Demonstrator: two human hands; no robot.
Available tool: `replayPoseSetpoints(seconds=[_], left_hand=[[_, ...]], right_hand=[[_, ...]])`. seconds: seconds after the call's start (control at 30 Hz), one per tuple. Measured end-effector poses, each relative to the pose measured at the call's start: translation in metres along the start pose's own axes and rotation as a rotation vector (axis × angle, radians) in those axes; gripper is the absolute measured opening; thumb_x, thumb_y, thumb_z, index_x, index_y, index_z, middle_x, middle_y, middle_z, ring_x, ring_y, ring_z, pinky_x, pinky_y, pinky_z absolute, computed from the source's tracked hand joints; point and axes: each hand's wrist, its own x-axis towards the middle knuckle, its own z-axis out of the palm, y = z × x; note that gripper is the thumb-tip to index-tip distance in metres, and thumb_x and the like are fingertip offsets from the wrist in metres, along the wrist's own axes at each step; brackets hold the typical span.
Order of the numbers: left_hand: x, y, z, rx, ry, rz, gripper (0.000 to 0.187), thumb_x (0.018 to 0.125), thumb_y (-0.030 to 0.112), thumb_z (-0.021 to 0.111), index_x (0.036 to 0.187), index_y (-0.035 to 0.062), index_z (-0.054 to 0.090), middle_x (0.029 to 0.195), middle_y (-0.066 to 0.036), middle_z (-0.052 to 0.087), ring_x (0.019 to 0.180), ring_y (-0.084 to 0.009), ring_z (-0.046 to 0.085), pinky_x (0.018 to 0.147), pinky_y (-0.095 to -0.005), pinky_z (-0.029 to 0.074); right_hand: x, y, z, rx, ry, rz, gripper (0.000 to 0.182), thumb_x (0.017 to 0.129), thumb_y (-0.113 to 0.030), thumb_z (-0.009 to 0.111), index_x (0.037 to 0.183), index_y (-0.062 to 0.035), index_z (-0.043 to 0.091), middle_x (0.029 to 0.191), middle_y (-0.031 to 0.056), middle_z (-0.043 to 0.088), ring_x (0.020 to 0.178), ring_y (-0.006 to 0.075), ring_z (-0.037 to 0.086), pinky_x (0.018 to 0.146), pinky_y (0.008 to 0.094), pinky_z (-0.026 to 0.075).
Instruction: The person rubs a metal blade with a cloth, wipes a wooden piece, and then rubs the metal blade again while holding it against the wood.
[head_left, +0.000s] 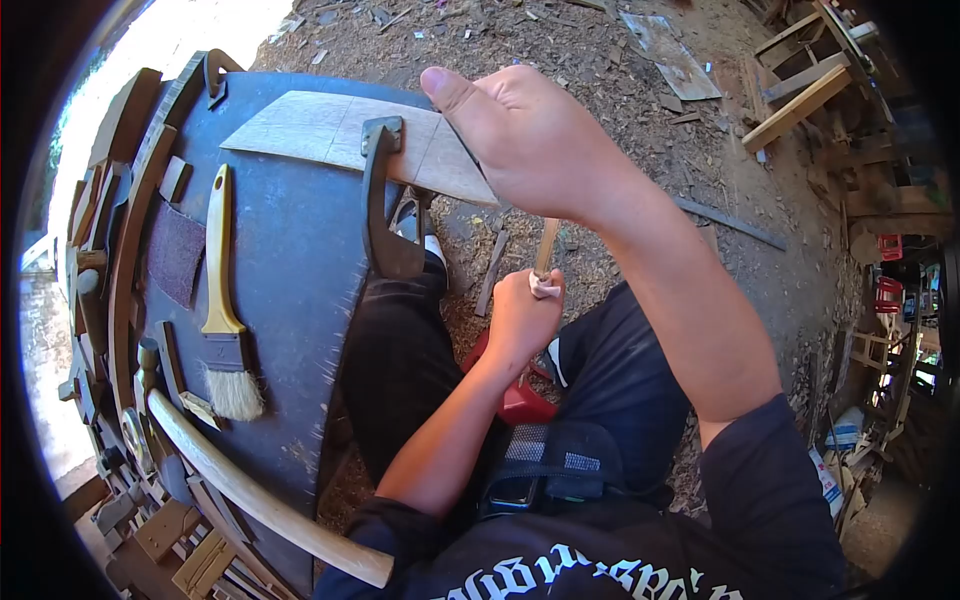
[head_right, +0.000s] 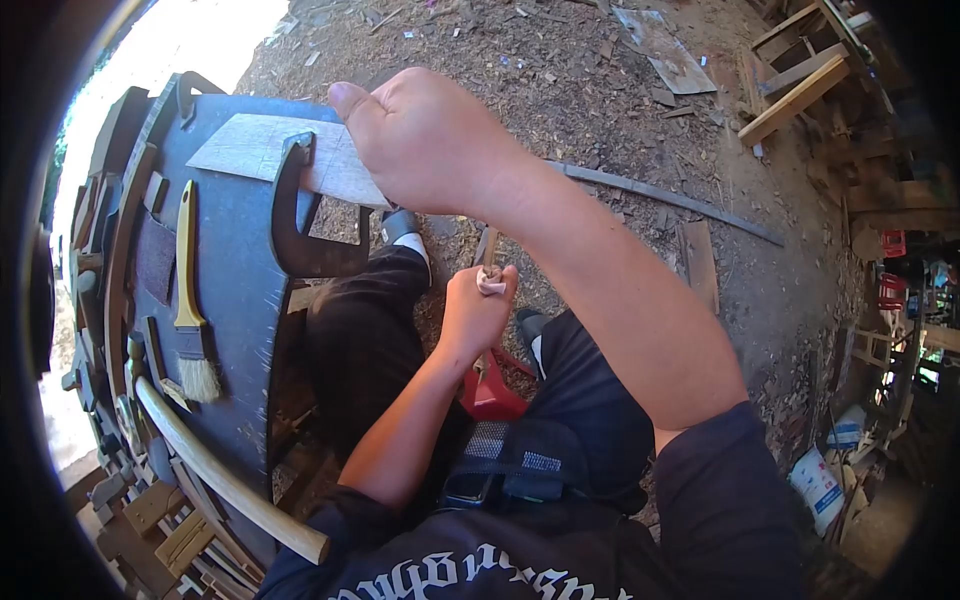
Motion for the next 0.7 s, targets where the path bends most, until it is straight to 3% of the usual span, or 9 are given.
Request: replayPoseSetpoints(seconds=[0.13, 0.23, 0.27, 0.37, 0.4, 0.47, 0.53, 0.7], left_hand=[[0.011, 0.0, 0.004, -0.022, 0.022, -0.004, 0.042, 0.096, 0.026, 0.059, 0.068, -0.0062, 0.059, 0.061, -0.025, 0.057, 0.062, -0.0448, 0.06, 0.06, -0.0483, 0.045], [0.014, -0.002, 0.008, -0.002, 0.035, 0.0, 0.042, 0.096, 0.026, 0.058, 0.069, -0.006, 0.059, 0.061, -0.025, 0.057, 0.061, -0.0446, 0.059, 0.059, -0.0486, 0.044], [0.014, -0.004, 0.008, 0.003, 0.042, -0.004, 0.042, 0.096, 0.026, 0.058, 0.069, -0.006, 0.059, 0.061, -0.025, 0.056, 0.06, -0.0447, 0.059, 0.059, -0.0486, 0.044], [0.011, -0.007, 0.005, 0.071, 0.071, 0.066, 0.043, 0.095, 0.027, 0.063, 0.066, -0.0034, 0.055, 0.053, -0.013, 0.055, 0.049, -0.024, 0.056, 0.054, -0.0418, 0.043], [0.009, -0.009, 0.004, 0.075, 0.065, 0.066, 0.043, 0.095, 0.027, 0.063, 0.066, -0.0039, 0.056, 0.054, -0.015, 0.055, 0.05, -0.026, 0.056, 0.055, -0.0432, 0.044], [0.003, -0.012, 0.001, 0.051, 0.069, 0.077, 0.043, 0.095, 0.027, 0.063, 0.067, -0.0041, 0.056, 0.055, -0.015, 0.055, 0.051, -0.0257, 0.057, 0.055, -0.0433, 0.044], [-0.001, -0.009, -0.003, 0.03, 0.067, 0.076, 0.043, 0.095, 0.028, 0.063, 0.067, -0.0041, 0.057, 0.056, -0.015, 0.056, 0.051, -0.0263, 0.058, 0.055, -0.0435, 0.044], [0.0, -0.004, -0.01, 0.042, 0.066, 0.067, 0.043, 0.095, 0.028, 0.062, 0.067, -0.0044, 0.057, 0.055, -0.016, 0.055, 0.052, -0.03, 0.059, 0.056, -0.0439, 0.044]], right_hand=[[-0.002, -0.009, -0.005, -0.035, 0.005, 0.034, 0.063, 0.103, -0.039, 0.042, 0.06, 0.002, 0.06, 0.053, 0.0174, 0.057, 0.052, 0.0318, 0.059, 0.063, 0.0449, 0.049], [-0.004, -0.028, -0.017, -0.069, -0.059, 0.155, 0.063, 0.104, -0.041, 0.04, 0.066, 0.0026, 0.063, 0.058, 0.0186, 0.06, 0.06, 0.0336, 0.064, 0.068, 0.0453, 0.051], [-0.001, -0.029, -0.017, -0.086, 0.053, 0.14, 0.065, 0.105, -0.044, 0.038, 0.072, 0.0049, 0.064, 0.06, 0.0197, 0.06, 0.066, 0.0364, 0.067, 0.072, 0.0465, 0.052], [-0.001, -0.063, -0.043, -0.184, 0.313, 0.044, 0.054, 0.105, -0.044, 0.04, 0.101, 0.0037, 0.066, 0.088, 0.0205, 0.069, 0.095, 0.031, 0.069, 0.092, 0.0447, 0.05], [-0.013, -0.085, -0.054, -0.075, 0.341, -0.096, 0.053, 0.106, -0.048, 0.037, 0.127, 0.0004, 0.045, 0.123, 0.0146, 0.05, 0.123, 0.033, 0.041, 0.108, 0.0439, 0.03], [-0.019, -0.121, -0.063, 0.208, 0.466, -0.469, 0.069, 0.106, -0.051, 0.031, 0.153, -0.0007, 0.023, 0.157, 0.0129, 0.031, 0.151, 0.0342, 0.015, 0.124, 0.0433, 0.013], [-0.019, -0.136, -0.064, 0.377, 0.449, -0.726, 0.068, 0.106, -0.052, 0.032, 0.152, -0.0028, 0.025, 0.156, 0.0119, 0.031, 0.151, 0.0326, 0.015, 0.123, 0.0455, 0.01], [0.003, -0.104, -0.039, 0.575, 0.386, -0.684, 0.064, 0.105, -0.054, 0.034, 0.149, -0.0079, 0.029, 0.155, 0.0092, 0.031, 0.151, 0.0285, 0.013, 0.122, 0.0511, 0.003]])
